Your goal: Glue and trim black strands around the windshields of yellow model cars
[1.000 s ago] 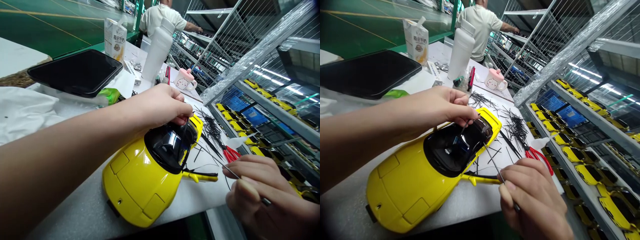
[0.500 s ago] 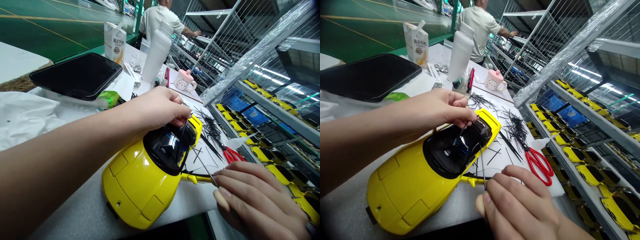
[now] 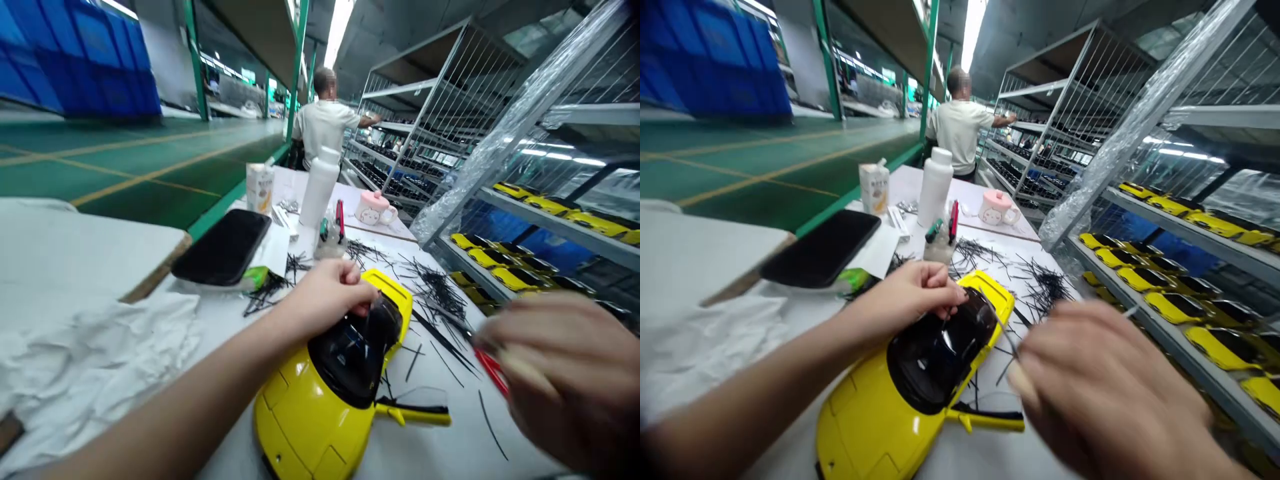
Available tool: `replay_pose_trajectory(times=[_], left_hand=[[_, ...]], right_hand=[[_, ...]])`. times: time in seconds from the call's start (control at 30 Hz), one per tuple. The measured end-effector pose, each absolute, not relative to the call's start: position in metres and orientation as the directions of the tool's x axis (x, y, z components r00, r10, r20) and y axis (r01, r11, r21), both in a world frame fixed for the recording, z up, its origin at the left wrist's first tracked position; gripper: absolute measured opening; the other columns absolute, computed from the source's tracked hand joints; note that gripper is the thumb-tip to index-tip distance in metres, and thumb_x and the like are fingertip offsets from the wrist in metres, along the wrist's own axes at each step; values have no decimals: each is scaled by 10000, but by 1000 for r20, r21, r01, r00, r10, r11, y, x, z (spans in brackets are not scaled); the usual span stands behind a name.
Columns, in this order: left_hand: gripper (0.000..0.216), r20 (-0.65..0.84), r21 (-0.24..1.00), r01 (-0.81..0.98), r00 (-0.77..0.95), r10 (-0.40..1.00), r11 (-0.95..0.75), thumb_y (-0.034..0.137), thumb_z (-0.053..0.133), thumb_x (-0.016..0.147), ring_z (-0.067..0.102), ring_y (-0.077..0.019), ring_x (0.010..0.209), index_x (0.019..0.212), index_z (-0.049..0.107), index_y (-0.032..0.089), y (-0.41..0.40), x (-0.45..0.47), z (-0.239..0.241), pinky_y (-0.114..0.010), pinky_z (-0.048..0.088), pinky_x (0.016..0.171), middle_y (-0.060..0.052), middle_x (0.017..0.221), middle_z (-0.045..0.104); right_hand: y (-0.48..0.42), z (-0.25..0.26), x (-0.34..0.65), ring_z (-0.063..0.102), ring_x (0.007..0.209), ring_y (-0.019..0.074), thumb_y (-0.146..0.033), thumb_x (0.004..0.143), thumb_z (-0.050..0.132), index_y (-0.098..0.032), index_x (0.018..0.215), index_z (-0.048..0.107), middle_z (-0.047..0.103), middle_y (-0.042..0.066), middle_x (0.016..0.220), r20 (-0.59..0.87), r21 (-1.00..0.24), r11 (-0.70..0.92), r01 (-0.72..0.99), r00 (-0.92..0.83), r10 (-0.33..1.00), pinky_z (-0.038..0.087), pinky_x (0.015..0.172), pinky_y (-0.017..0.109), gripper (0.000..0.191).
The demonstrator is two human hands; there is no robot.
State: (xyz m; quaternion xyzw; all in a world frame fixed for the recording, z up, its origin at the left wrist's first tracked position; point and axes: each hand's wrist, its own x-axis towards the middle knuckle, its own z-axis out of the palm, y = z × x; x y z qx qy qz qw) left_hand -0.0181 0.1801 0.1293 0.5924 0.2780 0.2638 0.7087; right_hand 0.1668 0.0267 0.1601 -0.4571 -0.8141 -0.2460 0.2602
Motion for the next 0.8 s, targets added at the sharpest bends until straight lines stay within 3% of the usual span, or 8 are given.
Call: replay_pose_trajectory(times=[0.07, 0.1, 0.17, 0.4, 0.5, 0.63, 0.73, 0.8], left_hand=[[434, -72, 989, -40, 705, 706, 141, 158, 742, 740, 572, -98, 561, 604, 334, 214, 180, -19, 129, -184, 391, 583, 45, 558, 549], [431, -66, 990, -42, 706, 705, 135, 166, 738, 740, 570, -96, 568, 609, 330, 215, 180, -20, 129, -187, 395, 594, 47, 568, 551], [430, -60, 990, -45, 711, 700, 130, 175, 730, 739, 570, -94, 585, 618, 320, 218, 180, -21, 129, -193, 406, 613, 42, 598, 568], [438, -81, 988, -29, 730, 678, 149, 209, 743, 719, 551, -93, 596, 620, 316, 222, 180, -23, 135, -218, 432, 619, -3, 730, 661], [462, -86, 991, -9, 727, 682, 134, 222, 760, 742, 552, -99, 625, 621, 314, 220, 180, -24, 137, -219, 428, 630, -5, 747, 670], [480, -90, 994, 26, 719, 690, 102, 238, 762, 801, 555, -100, 649, 625, 316, 213, 181, -24, 142, -223, 441, 653, 0, 798, 684], [472, -91, 996, 74, 706, 702, 55, 239, 745, 833, 604, -110, 681, 631, 319, 210, 177, -24, 148, -221, 466, 659, 5, 821, 681], [472, -96, 994, 99, 705, 703, 37, 250, 737, 853, 630, -113, 705, 638, 319, 208, 173, -23, 151, -210, 474, 658, 7, 825, 679]], right_hand=[[83, 173, 157, 638, 608, 156, -190, 963, 597, -273, 779, 556, 656, -28, 665, 749, 53, 531, 846, -386, 539, 512, 627, 316, 206], [112, 177, 153, 635, 629, 167, -208, 941, 601, -265, 776, 515, 653, -13, 675, 802, -85, 512, 855, -246, 545, 500, 630, 318, 194], [167, 179, 150, 630, 636, 166, -233, 969, 551, -256, 782, 458, 649, 6, 704, 800, -178, 483, 857, -159, 578, 491, 624, 315, 210], [251, 150, 157, 582, 616, 120, -339, 1024, 619, -170, 858, 605, 602, -43, 723, 593, -346, 340, 875, -77, 802, 520, 642, 284, 236], [240, 157, 164, 616, 646, 130, -305, 987, 679, -159, 974, 637, 652, -29, 766, 487, -361, 291, 886, -87, 869, 523, 652, 289, 153], [172, 181, 200, 627, 678, 154, -286, 964, 677, -190, 1146, 597, 716, 13, 830, 451, -348, 229, 909, -52, 891, 467, 630, 292, 221], [96, 183, 237, 564, 559, 145, -383, 976, 627, -204, 963, 642, 664, 1, 720, 448, -327, 136, 935, 27, 894, 403, 518, 282, 180], [51, 169, 258, 556, 511, 139, -466, 996, 590, -223, 909, 675, 651, -11, 681, 320, -328, 66, 942, 45, 946, 396, 467, 266, 271]])
